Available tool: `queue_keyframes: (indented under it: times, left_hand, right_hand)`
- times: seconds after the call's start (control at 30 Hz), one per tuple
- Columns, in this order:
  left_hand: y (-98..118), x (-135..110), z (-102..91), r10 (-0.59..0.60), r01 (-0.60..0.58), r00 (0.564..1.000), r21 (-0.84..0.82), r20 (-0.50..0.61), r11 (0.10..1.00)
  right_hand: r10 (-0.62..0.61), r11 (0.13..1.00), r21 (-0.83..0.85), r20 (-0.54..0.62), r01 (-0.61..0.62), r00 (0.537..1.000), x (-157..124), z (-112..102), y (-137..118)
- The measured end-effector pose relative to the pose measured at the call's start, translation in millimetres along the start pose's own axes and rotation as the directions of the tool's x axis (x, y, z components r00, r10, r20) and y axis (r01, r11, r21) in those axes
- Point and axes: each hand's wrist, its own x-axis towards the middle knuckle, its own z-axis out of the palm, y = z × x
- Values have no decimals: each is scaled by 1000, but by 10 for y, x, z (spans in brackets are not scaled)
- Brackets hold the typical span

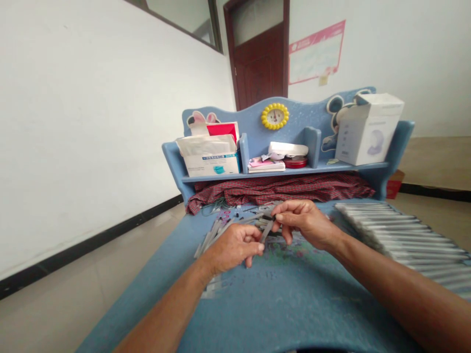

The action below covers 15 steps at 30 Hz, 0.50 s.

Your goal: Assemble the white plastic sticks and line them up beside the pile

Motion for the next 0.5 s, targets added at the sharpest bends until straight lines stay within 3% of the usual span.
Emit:
queue_keyframes:
  times: [0.3,0.5]
  left_hand:
    - [-4,-5,-8,7,-8,1000,14,9,1000]
    - [-9,-19,-34,22,-21,996,-12,91,1000]
  right_hand:
    - [18,1000,14,24,-18,1000,-13,18,16]
    - [11,1000,-13,33,-11,999,-11,13,38]
